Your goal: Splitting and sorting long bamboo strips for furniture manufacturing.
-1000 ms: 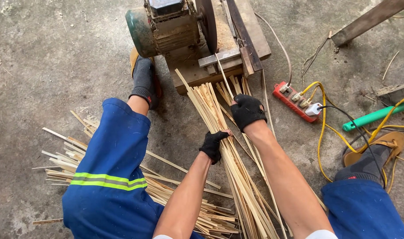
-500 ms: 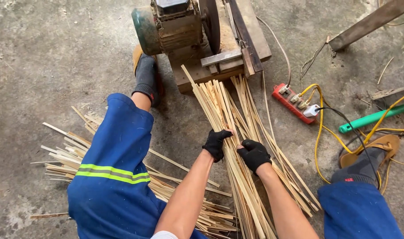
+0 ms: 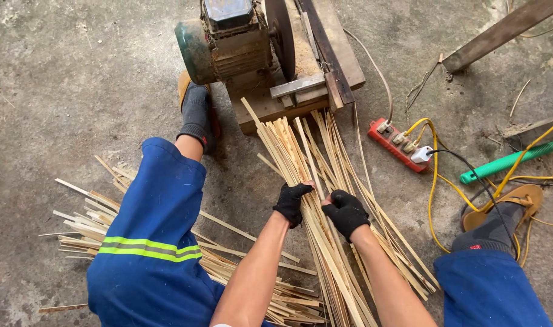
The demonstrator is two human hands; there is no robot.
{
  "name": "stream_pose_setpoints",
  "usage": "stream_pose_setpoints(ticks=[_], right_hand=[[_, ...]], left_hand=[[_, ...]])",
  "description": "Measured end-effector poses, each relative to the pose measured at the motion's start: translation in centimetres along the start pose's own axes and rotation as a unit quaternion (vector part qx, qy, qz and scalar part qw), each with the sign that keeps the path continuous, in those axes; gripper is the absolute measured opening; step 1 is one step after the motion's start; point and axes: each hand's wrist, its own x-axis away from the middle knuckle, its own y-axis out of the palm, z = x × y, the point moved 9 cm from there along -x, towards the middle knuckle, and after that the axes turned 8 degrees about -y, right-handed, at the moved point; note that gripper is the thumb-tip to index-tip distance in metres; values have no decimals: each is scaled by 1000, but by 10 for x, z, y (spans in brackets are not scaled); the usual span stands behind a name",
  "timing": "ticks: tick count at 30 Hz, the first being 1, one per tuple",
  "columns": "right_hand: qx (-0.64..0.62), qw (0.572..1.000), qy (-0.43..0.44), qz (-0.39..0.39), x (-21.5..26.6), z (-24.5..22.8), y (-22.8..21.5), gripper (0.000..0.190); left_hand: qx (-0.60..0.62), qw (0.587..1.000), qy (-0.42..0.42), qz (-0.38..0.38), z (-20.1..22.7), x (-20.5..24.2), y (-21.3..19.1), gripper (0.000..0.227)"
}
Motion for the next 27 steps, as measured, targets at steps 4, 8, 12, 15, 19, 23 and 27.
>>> stream_pose_setpoints(ticks=[4,8,12,15,19,23,27], right_hand=[[-173,982,45,57,-17,-3,-12,24],[-18,967,-112,228,-45,-65,-75,20],[119,953,-169,221,-68,-93,-74,18],[153,955,-158,200,-80,-91,-67,19],[169,952,-163,199,-92,-105,-62,21],[188,943,-197,193,-108,-133,-57,24],[228,920,-241,208,-92,-139,-64,23]], left_hand=[[-13,1000,-2,6,-6,-10,-14,18],[-18,1000,10,6,-5,-9,-13,17],[-21,1000,9,4,-2,-6,-10,18],[-9,1000,2,7,-6,-11,-15,18],[-26,1000,-3,-4,-4,-6,-10,16],[-7,1000,-6,-7,-3,-4,-14,15],[-14,1000,-23,-8,0,4,-4,14]])
